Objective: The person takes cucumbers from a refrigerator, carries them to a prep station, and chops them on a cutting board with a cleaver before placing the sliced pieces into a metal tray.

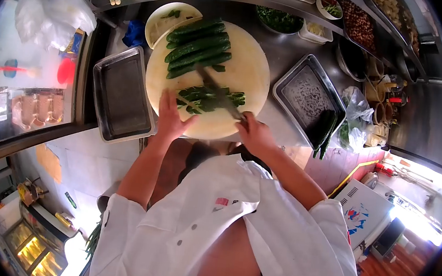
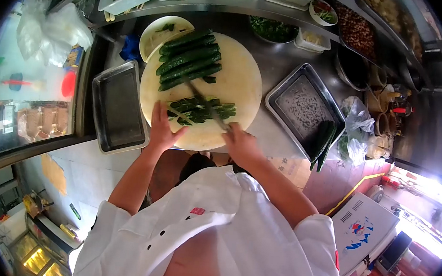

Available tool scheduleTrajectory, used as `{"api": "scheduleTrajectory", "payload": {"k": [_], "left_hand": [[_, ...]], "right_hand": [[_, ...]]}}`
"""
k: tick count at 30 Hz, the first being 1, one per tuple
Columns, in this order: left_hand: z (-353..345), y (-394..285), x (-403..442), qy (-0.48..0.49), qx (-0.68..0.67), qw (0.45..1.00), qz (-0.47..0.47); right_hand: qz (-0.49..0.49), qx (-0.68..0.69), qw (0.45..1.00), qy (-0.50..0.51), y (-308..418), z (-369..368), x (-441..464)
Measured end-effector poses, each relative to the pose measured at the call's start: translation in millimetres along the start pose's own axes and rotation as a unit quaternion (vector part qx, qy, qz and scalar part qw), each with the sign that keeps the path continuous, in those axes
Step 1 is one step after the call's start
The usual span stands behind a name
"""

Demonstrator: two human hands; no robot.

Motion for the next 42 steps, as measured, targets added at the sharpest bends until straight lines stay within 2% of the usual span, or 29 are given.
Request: {"api": "scheduleTrajectory", "payload": {"k": [1, 2, 5, 8, 10, 12, 16, 18, 19, 20, 21, 22, 24, 26, 27, 31, 33, 36, 37, 39, 41, 42], "left_hand": [[-14.6, -3.4, -3.9, 0.028, 0.031, 0.999, -0.019], [-19.2, -6.6, -3.2, 0.028, 0.029, 0.999, -0.018], [-28.5, -25.8, 8.2, 0.023, 0.043, 0.998, -0.031], [-39.9, -49.7, 25.6, 0.055, 0.103, 0.992, -0.055], [-58.3, -79.2, 42.5, 0.051, 0.008, 0.991, -0.125], [-85.1, -93.1, 64.0, 0.068, -0.002, 0.987, -0.145], [-101.3, -115.0, 78.7, 0.086, 0.022, 0.979, -0.185], [-99.4, -118.2, 76.1, 0.112, 0.024, 0.976, -0.186], [-99.9, -117.0, 70.2, 0.136, 0.027, 0.973, -0.182], [-96.4, -116.1, 63.9, 0.14, 0.027, 0.973, -0.183], [-93.9, -115.7, 56.0, 0.152, 0.033, 0.969, -0.194], [-92.3, -115.9, 50.3, 0.161, 0.04, 0.965, -0.204], [-90.6, -113.8, 40.5, 0.163, 0.04, 0.964, -0.205], [-83.8, -116.0, 36.1, 0.116, 0.049, 0.966, -0.225], [-85.2, -116.5, 32.1, 0.117, 0.05, 0.967, -0.222], [-85.2, -124.7, 29.8, 0.05, 0.051, 0.982, -0.177], [-83.9, -130.9, 31.5, 0.025, 0.051, 0.985, -0.163], [-78.4, -137.1, 33.4, 0.0, 0.027, 0.99, -0.139], [-75.7, -137.5, 33.6, -0.032, 0.016, 0.99, -0.138], [-74.9, -133.7, 31.9, -0.065, 0.008, 0.989, -0.134], [-71.0, -126.1, 36.0, -0.096, -0.03, 0.988, -0.113], [-71.2, -125.1, 36.9, -0.098, -0.027, 0.989, -0.11]], "right_hand": [[-0.014, 0.01, 0.998, -0.06, -9.1, 20.2, -4.3], [-0.014, 0.008, 0.998, -0.061, -15.4, 25.7, -9.5], [-0.081, -0.026, 0.986, -0.143, -52.2, 50.7, -18.6], [-0.116, -0.045, 0.981, -0.151, -75.4, 47.4, -20.1], [-0.128, -0.063, 0.979, -0.148, -82.4, 32.6, -21.6], [-0.139, -0.081, 0.976, -0.148, -78.4, 23.6, -21.0], [-0.116, -0.016, 0.984, -0.135, -55.8, 13.6, -23.5], [-0.129, 0.049, 0.987, -0.078, -59.0, 3.5, -22.5], [-0.101, 0.058, 0.986, -0.123, -74.9, -0.9, -21.2], [-0.105, 0.059, 0.985, -0.124, -87.9, 1.1, -21.7], [-0.173, 0.194, 0.963, -0.072, -109.2, -6.0, -24.1], [-0.233, 0.323, 0.917, -0.021, -122.9, -14.3, -27.8], [-0.245, 0.366, 0.897, -0.049, -147.8, -9.7, -34.7], [-0.289, 0.481, 0.828, -0.02, -174.9, -24.8, -39.2], [-0.304, 0.493, 0.815, -0.016, -179.7, -28.5, -43.6], [-0.3, 0.464, 0.833, -0.01, -177.5, -59.0, -45.4], [-0.379, 0.465, 0.799, -0.042, -145.3, -75.0, -48.8], [-0.365, 0.462, 0.806, -0.064, -114.7, -128.0, -45.1], [-0.221, 0.449, 0.859, -0.109, -103.4, -142.1, -32.0], [-0.069, 0.426, 0.89, -0.147, -67.8, -128.3, -24.4], [-0.285, 0.562, 0.776, -0.015, -76.8, -167.6, -29.3], [-0.284, 0.561, 0.777, -0.011, -79.3, -170.8, -29.3]]}}
Point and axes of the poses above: each hand's wrist, its own x-axis towards the middle knuckle, its own z-axis out of the back of the hand, y = z × x, the point moved 10 cm from there along x, towards the middle knuckle, and after that the axes turned 13 degrees about -y, right-handed, at the moved point
